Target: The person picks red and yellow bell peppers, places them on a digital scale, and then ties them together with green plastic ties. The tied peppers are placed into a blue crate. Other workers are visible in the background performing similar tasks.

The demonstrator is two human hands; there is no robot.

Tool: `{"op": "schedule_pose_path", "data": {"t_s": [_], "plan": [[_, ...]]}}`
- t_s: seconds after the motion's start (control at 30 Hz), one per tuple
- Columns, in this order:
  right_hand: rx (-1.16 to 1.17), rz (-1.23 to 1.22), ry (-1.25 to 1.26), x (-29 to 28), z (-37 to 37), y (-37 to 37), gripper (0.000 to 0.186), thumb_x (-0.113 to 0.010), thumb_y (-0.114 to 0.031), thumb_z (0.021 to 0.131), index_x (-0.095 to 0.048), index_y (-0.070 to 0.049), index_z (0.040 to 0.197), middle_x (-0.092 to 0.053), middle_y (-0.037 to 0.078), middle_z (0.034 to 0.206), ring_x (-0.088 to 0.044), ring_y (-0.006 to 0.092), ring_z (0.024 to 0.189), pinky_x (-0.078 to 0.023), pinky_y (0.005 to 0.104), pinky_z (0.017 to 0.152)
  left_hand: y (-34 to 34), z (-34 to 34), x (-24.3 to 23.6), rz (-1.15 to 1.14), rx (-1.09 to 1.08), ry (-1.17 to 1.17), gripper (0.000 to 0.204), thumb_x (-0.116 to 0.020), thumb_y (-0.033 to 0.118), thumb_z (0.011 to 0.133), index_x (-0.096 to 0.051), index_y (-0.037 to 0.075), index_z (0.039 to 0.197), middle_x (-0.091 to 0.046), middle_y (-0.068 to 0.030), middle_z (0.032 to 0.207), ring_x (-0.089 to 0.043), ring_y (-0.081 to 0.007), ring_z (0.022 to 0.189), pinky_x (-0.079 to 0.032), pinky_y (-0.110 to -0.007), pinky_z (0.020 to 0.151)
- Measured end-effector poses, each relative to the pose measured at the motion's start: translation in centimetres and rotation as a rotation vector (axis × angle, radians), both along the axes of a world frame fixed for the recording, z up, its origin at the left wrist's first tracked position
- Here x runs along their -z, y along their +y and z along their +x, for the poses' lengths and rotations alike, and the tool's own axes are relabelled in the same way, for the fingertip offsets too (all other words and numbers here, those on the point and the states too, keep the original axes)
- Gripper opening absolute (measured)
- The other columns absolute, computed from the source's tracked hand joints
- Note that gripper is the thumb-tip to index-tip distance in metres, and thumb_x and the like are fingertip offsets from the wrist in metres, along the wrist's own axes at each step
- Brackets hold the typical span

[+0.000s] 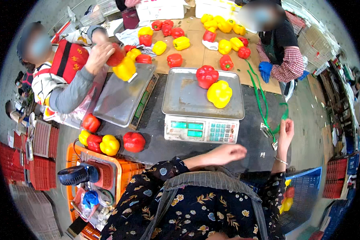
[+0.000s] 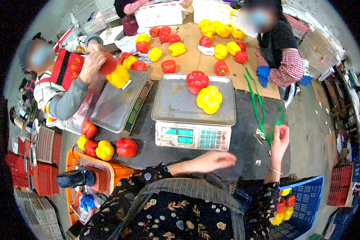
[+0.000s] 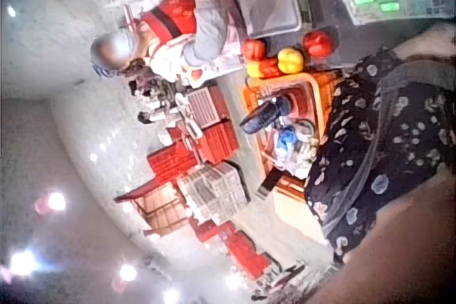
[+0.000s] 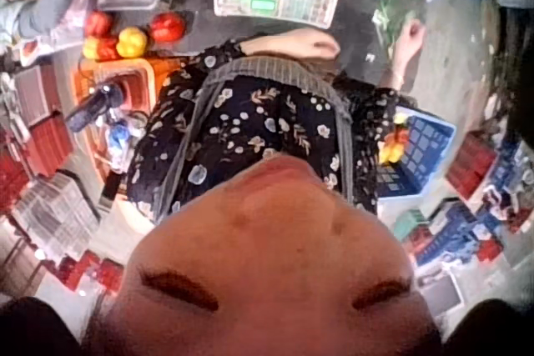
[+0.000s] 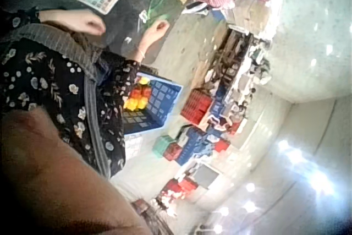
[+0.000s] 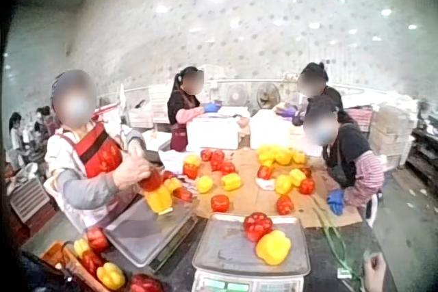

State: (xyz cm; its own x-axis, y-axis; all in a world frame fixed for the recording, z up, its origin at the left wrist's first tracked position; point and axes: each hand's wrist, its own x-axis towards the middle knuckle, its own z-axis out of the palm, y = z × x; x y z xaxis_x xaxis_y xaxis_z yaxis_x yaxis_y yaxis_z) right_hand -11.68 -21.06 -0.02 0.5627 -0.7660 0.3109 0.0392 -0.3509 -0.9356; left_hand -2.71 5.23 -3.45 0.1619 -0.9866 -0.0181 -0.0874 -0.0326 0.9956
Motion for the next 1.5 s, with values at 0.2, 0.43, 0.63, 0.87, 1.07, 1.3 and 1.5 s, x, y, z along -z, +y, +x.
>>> {"op": "schedule_pose_path", "data": {"t_s": [0.2,0.43,0.63,0.87,1.07,1.3,1.5], "plan": [[-0.592,-0.158,0.387,-3.6,-1.4,10.4,0.016,-0.068,-0.006,0.081,-0.055,-0.004,0.092,-0.054,-0.001,0.076,-0.050,0.0050,0.069,-0.044,0.0210,0.063,-1.8,2.6,-3.5,-0.253,-0.357,0.429,0.049,-0.052,0.024,0.096,-0.036,0.006,0.139,-0.059,-0.0093,0.119,-0.052,-0.0146,0.110,-0.041,-0.028,0.095],[-1.058,0.611,0.080,-0.4,0.1,11.3,0.080,-0.072,-0.039,0.078,-0.032,-0.002,0.137,-0.050,0.010,0.126,-0.048,0.0155,0.111,-0.037,0.0351,0.097,0.6,2.9,-6.5,-0.123,-0.161,0.277,0.023,-0.046,0.005,0.094,-0.043,0.004,0.117,-0.064,-0.0095,0.096,-0.063,-0.0132,0.070,-0.049,-0.027,0.063],[-0.857,1.023,-0.241,1.9,2.0,8.4,0.031,-0.047,-0.036,0.096,-0.055,-0.006,0.101,-0.054,0.006,0.095,-0.051,0.0187,0.090,-0.042,0.0315,0.080,6.2,3.9,-4.9,0.207,-0.217,-0.169,0.021,-0.054,0.010,0.092,-0.043,0.004,0.108,-0.065,-0.0068,0.082,-0.061,-0.0131,0.064,-0.049,-0.027,0.061],[-0.705,1.158,-0.241,4.7,0.9,6.0,0.034,-0.045,-0.034,0.097,-0.056,-0.003,0.107,-0.056,0.004,0.089,-0.052,0.0129,0.080,-0.043,0.0265,0.068,14.7,3.9,-4.4,0.491,-0.466,-0.387,0.026,-0.061,0.027,0.088,-0.062,0.005,0.101,-0.062,-0.0114,0.078,-0.059,-0.0227,0.070,-0.047,-0.032,0.067],[-0.867,0.819,0.045,3.3,1.7,8.7,0.034,-0.042,-0.031,0.099,-0.060,-0.003,0.106,-0.058,0.001,0.089,-0.051,0.0091,0.076,-0.042,0.0235,0.067,15.8,2.6,-5.7,0.479,-0.501,-0.816,0.043,-0.071,0.033,0.077,-0.061,0.011,0.113,-0.059,-0.0133,0.113,-0.052,-0.0331,0.108,-0.042,-0.040,0.092],[-1.276,0.189,0.354,4.6,3.1,13.9,0.023,-0.052,-0.019,0.093,-0.059,0.001,0.103,-0.060,0.004,0.096,-0.058,0.0125,0.082,-0.048,0.0271,0.075,5.5,0.5,-9.0,0.148,-0.445,-0.316,0.037,-0.067,0.017,0.082,-0.059,0.011,0.117,-0.064,-0.0089,0.100,-0.061,-0.0233,0.086,-0.047,-0.032,0.077],[-1.199,0.031,0.424,2.6,2.7,12.8,0.039,-0.067,-0.011,0.078,-0.054,-0.001,0.113,-0.060,0.006,0.094,-0.058,0.0169,0.083,-0.047,0.0292,0.077,4.0,-0.5,-5.0,-0.062,-0.634,-0.230,0.020,-0.063,0.012,0.083,-0.064,0.010,0.103,-0.066,-0.0070,0.082,-0.063,-0.0191,0.076,-0.048,-0.031,0.070]]}}
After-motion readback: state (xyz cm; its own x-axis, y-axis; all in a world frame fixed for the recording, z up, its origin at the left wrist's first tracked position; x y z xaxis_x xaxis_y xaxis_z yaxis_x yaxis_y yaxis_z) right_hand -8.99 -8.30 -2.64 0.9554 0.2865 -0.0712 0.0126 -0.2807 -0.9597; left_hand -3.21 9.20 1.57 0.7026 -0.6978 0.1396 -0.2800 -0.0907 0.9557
